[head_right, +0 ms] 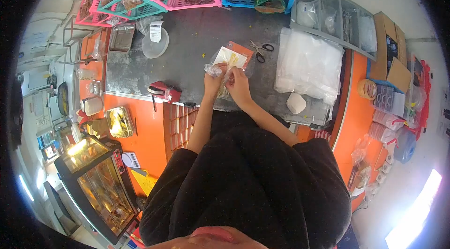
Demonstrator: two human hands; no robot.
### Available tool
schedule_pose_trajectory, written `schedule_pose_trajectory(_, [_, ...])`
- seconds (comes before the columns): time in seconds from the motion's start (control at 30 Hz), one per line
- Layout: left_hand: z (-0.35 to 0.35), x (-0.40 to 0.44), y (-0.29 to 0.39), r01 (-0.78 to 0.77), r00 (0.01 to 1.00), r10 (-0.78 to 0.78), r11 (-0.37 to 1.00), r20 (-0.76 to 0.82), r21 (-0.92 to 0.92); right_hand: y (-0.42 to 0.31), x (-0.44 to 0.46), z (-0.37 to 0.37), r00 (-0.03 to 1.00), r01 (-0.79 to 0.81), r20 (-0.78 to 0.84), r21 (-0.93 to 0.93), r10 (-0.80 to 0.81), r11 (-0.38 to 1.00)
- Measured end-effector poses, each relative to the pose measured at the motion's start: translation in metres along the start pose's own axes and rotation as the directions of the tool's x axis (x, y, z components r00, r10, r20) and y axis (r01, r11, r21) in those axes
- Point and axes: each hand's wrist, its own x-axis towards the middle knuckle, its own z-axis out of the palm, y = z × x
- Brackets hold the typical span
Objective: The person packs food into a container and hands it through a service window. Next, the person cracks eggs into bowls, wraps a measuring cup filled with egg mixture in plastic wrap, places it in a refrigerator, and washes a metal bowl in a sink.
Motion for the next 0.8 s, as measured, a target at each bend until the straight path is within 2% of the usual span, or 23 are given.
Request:
schedule_pose_trajectory(0.13, [0.000,0.002,-0.009,0.030,1.000,-0.030,1.000,-0.005,0.004,-0.017,-0.001,0.000,0.996,0.032,0.086,-0.054,-0.027,0.998])
schedule_pose_trajectory(0.17, [-0.001,0.000,-0.004,0.032,0.999,-0.032,0.999,0.000,0.004,-0.019,-0.001,0.001,0.993,0.098,0.074,-0.119,-0.089,0.988])
schedule_pose_trajectory(0.2, [-0.002,0.000,0.001,0.062,0.998,-0.062,0.997,-0.002,0.051,-0.020,0.000,0.002,0.986,0.163,0.067,-0.185,-0.154,0.969])
schedule_pose_trajectory(0.27, [-0.005,0.001,0.008,0.088,0.996,-0.088,0.992,-0.004,0.095,-0.019,0.000,0.006,0.987,0.155,0.062,-0.217,-0.145,0.964])
schedule_pose_trajectory(0.33, [-0.006,0.002,0.011,0.102,0.995,-0.103,0.969,-0.006,0.224,-0.015,0.001,0.009,0.989,0.149,0.060,-0.248,-0.139,0.957])
schedule_pose_trajectory(0.4, [-0.008,0.002,0.015,0.090,0.996,-0.092,0.980,0.004,0.178,-0.012,0.002,0.011,0.987,0.156,0.009,-0.217,-0.158,0.964])
schedule_pose_trajectory(0.53, [-0.009,0.005,0.008,0.022,0.999,-0.025,0.996,0.032,0.087,0.001,0.005,0.002,0.990,0.137,0.004,-0.141,-0.138,0.980])
schedule_pose_trajectory(0.6, [-0.008,0.006,0.004,0.025,0.999,-0.027,0.997,0.032,0.075,0.002,0.010,-0.007,0.997,-0.079,-0.002,0.096,0.079,0.992])
schedule_pose_trajectory(0.63, [-0.007,0.007,0.003,0.025,0.999,-0.027,0.998,0.032,0.061,0.002,0.012,-0.014,0.992,-0.129,0.010,0.118,0.129,0.985])
schedule_pose_trajectory(0.77, [-0.002,0.004,-0.006,0.024,1.000,-0.024,0.999,0.014,0.029,-0.006,0.021,-0.013,0.988,-0.122,-0.075,0.171,0.136,0.978])
schedule_pose_trajectory(0.8, [0.001,0.003,-0.008,0.063,0.998,-0.064,0.997,-0.024,-0.049,-0.010,0.024,-0.012,0.972,-0.195,-0.087,0.237,0.220,0.952])
